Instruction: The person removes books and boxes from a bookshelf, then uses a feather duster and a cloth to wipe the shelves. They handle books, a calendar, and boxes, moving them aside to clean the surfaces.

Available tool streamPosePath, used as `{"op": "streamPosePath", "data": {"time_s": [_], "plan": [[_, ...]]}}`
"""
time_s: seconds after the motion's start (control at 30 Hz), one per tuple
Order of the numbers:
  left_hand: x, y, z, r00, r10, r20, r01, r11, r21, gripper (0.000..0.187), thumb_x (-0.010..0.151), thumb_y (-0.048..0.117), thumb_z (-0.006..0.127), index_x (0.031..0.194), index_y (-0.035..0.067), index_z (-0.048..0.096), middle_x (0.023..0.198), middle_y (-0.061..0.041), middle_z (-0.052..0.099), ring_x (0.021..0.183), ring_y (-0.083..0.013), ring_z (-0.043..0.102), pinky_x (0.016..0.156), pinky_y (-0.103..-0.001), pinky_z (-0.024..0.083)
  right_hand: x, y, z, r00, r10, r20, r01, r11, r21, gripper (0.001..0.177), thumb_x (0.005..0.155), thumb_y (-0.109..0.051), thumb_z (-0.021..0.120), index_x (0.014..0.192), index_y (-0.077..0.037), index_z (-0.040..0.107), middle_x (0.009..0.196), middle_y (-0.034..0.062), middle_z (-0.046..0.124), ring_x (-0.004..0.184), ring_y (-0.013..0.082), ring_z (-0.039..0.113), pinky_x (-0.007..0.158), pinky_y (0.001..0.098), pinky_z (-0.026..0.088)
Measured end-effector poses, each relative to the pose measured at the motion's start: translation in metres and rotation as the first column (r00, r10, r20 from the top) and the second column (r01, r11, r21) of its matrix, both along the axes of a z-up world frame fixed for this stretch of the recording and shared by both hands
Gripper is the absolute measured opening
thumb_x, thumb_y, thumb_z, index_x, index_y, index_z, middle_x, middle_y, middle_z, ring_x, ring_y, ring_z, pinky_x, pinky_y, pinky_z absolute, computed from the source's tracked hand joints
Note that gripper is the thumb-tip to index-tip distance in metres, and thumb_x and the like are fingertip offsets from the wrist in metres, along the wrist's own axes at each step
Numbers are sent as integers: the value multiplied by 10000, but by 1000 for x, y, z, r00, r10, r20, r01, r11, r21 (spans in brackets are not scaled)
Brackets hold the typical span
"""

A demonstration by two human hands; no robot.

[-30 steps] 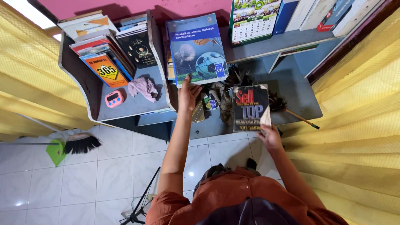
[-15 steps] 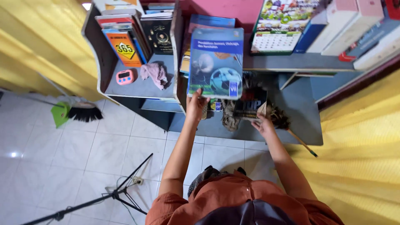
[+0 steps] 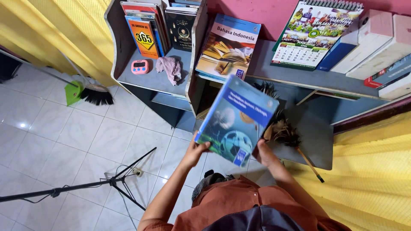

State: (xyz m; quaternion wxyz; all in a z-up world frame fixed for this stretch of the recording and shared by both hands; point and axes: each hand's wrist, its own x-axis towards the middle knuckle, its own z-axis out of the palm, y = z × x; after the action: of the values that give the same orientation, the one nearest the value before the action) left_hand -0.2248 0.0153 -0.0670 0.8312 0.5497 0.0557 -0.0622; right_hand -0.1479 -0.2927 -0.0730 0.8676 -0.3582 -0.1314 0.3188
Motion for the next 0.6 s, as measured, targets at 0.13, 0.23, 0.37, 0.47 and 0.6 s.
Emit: {"op": "streamPosePath", "data": {"time_s": [0.13,0.23,0.37,0.47,0.6], "plan": [[-8,-26,4,990,-37,-138,42,998,37,648,877,227,699,1440,193,380,1170,-77,648,1034,-183,701,803,-388,640,-17,2,-62,898,-361,-250,243,883,-401,632,873,-356,802,1358,-60,527,1257,110,622,1144,272,627,944,458,552],[14,-40,-44,986,-67,-153,70,997,13,543,930,287,729,1344,78,446,1145,-107,663,962,-211,711,794,-382,630,-8,-4,-63,872,-363,-329,237,900,-365,508,871,-319,780,1218,-48,528,1122,131,686,1031,280,710,855,454,629],[67,-61,-94,933,-32,-359,36,999,3,560,923,365,719,1329,80,461,1016,-118,663,787,-241,717,743,-399,632,29,-11,-80,800,-574,-175,444,762,-472,491,886,-277,766,1278,-72,554,1080,50,680,980,213,669,798,395,575],[95,-69,-117,883,-77,-463,77,997,-19,555,908,430,674,1290,80,478,1026,-103,695,761,-255,746,714,-393,619,69,-31,-124,811,-585,-21,496,705,-508,471,893,-267,768,1281,-85,575,1087,18,683,989,162,655,814,352,558],[106,-74,-150,885,-184,-428,413,736,537,593,996,557,683,1238,16,647,1006,-215,695,748,-231,631,677,-369,513,129,-61,-166,872,-388,299,481,562,-672,440,936,-299,773,1268,-40,645,1129,75,712,1005,190,651,841,359,530]]}}
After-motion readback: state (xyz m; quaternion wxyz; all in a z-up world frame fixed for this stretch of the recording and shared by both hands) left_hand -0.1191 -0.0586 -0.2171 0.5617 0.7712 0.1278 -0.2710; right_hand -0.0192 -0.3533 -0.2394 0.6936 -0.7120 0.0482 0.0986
